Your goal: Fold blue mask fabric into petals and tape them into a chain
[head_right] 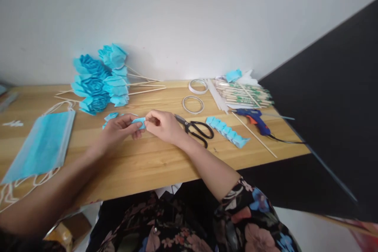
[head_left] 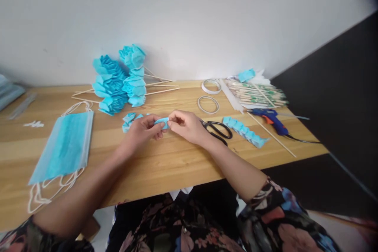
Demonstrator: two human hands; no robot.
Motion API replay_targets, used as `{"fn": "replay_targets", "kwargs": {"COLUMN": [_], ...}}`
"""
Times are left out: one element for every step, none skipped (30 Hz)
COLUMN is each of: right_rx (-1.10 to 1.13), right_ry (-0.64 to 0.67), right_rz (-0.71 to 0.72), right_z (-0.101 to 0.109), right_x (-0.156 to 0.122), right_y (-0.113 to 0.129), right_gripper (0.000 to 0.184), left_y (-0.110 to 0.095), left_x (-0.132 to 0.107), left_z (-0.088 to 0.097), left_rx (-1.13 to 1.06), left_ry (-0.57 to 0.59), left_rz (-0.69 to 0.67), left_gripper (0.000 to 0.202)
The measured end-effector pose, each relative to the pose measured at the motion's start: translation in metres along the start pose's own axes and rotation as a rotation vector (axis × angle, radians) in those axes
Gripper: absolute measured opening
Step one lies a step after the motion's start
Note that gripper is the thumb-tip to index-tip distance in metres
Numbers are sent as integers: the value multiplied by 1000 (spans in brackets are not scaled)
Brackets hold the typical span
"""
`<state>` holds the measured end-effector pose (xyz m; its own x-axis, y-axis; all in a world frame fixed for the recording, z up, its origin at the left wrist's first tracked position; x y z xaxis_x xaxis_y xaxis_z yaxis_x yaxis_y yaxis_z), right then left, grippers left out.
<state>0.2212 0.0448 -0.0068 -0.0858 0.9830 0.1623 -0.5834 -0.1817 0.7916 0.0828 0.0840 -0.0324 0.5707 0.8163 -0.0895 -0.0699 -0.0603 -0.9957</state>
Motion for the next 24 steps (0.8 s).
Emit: {"fn": "replay_targets", "kwargs": {"right_rx": [-6,-10,-14,-21,-31,-43,-54,-66,-77,-92,-111,-132,-155,-178,-200,-220,-238,-254,-273,-290,-312,-340,-364,-384], "right_ry": [1,0,-6,-12,-13,-14,-14,-18,-25,-32,-44,-53,-60,-67,-74,-87,-106,-128,-152,-172,-188,-198,-197,-212], "right_rz": [11,23,32,36,36,33,29,28,29,34,41,50,59,65,67,65,61,54,43,33,15,-9,-38,-92], "right_z": [0,0,1,1,0,0,0,1,3,6,10,15,21,28,35,43,51,59,66,73,78,83,87,93], "right_x": [0,0,1,1,2,3,4,6,7,8,9,10,11,11,10,9,7,4,0,-4,-10,-16,-23,-31], "right_y": [0,0,0,-1,-2,-3,-4,-4,-3,-2,1,4,7,9,11,12,12,10,7,2,-4,-11,-19,-29], "right_gripper": [13,13,14,14,14,14,14,13,12,12,12,13,13,15,16,18,21,22,24,25,26,26,26,25], "left_y": [-1,-1,-2,-3,-4,-4,-4,-4,-3,-2,0,1,2,3,3,3,2,1,0,-1,-2,-3,-3,-4], "left_x": [0,1,1,1,1,1,2,2,2,3,3,3,3,3,3,3,3,3,2,2,2,2,2,2], "left_z": [0,-1,-1,-1,0,1,2,3,5,7,9,11,13,14,14,15,14,14,13,12,11,11,10,10], "left_rx": [4,9,14,19,26,33,39,42,42,40,40,42,48,53,54,52,49,44,42,39,37,36,35,37], "left_ry": [6,7,4,-1,-10,-24,-39,-54,-70,-84,-96,-106,-113,-117,-119,-119,-116,-114,-111,-107,-103,-99,-98,-100], "left_rz": [-3,-2,0,2,5,8,12,16,16,12,5,-7,-17,-28,-36,-42,-46,-48,-47,-48,-50,-53,-57,-62], "left_gripper": [28,28,28,28,28,28,27,27,26,26,26,26,26,27,26,26,26,26,26,27,27,27,28,28]}}
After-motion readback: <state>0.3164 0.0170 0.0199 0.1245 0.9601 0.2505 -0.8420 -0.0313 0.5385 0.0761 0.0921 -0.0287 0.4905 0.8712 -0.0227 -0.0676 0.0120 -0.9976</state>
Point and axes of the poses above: each hand's wrist, its own x-axis towards the middle knuckle, its own z-axis out of the back of the hand, y = z × x, the point moved 7 cm from there along x, towards the middle knuckle, and after that the axes turned 10 degrees about -x, right-handed, at the moved point
